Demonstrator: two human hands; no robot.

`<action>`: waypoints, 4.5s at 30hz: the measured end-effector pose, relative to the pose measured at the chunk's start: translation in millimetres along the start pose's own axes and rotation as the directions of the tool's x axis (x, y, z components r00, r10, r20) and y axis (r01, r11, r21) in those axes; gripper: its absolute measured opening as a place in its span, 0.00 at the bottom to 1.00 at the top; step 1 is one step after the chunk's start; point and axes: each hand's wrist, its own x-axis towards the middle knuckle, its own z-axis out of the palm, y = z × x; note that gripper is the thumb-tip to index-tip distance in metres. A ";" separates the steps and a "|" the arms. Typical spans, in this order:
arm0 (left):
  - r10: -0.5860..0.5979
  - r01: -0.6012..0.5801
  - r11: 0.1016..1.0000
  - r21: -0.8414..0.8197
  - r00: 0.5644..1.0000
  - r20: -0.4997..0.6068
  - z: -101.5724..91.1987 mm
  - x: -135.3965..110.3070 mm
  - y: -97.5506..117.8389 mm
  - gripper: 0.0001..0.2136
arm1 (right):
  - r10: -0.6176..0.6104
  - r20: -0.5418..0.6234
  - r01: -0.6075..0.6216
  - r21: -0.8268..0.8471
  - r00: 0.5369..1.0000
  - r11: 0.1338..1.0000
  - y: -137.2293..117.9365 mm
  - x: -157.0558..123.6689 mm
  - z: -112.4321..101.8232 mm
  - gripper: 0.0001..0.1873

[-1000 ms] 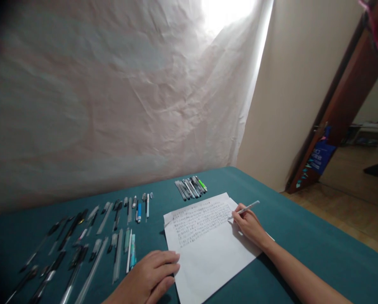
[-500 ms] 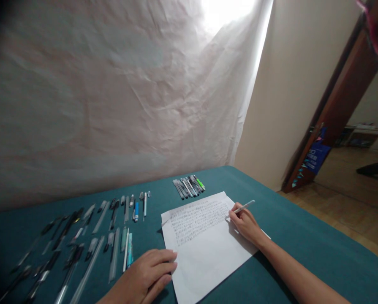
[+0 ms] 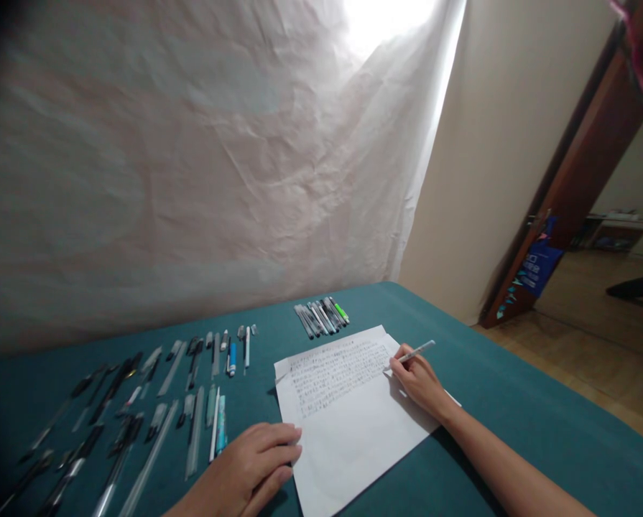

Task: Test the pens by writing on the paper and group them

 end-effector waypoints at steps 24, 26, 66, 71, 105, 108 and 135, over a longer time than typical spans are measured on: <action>0.025 -0.027 0.994 0.105 1.000 0.013 4.9 -2.0 -2.7 0.12 | 0.021 -0.011 -0.020 0.048 1.000 0.999 -1.3 -0.8 -0.5 0.09; 0.025 -0.026 0.994 0.104 1.000 0.012 4.1 -1.4 -2.0 0.12 | 0.014 -0.010 -0.013 0.035 1.000 0.999 -1.6 -0.7 -1.0 0.09; 0.043 -0.043 0.995 0.092 0.999 0.000 4.2 -2.5 -2.1 0.12 | 0.071 0.015 -0.072 0.075 0.997 0.995 -2.1 -1.1 -4.8 0.08; 0.042 -0.041 0.996 0.084 0.999 -0.011 4.1 -3.2 -1.0 0.12 | 0.052 0.026 -0.054 0.060 0.998 0.997 -5.6 -1.1 -5.1 0.08; 0.015 -0.013 0.998 0.068 0.999 -0.030 4.1 -2.1 1.2 0.12 | -0.004 0.006 0.004 -0.003 1.000 1.000 -5.1 -1.3 -6.9 0.08; 0.013 -0.012 0.998 0.069 1.000 -0.012 3.2 -1.9 1.1 0.12 | -0.008 -0.001 0.008 0.003 1.000 1.000 -4.2 -1.6 -6.2 0.08; 0.073 -0.071 0.993 0.097 0.997 -0.022 9.3 -7.2 -1.9 0.09 | -0.065 0.125 0.035 0.232 0.990 0.972 -65.0 -1.3 23.6 0.17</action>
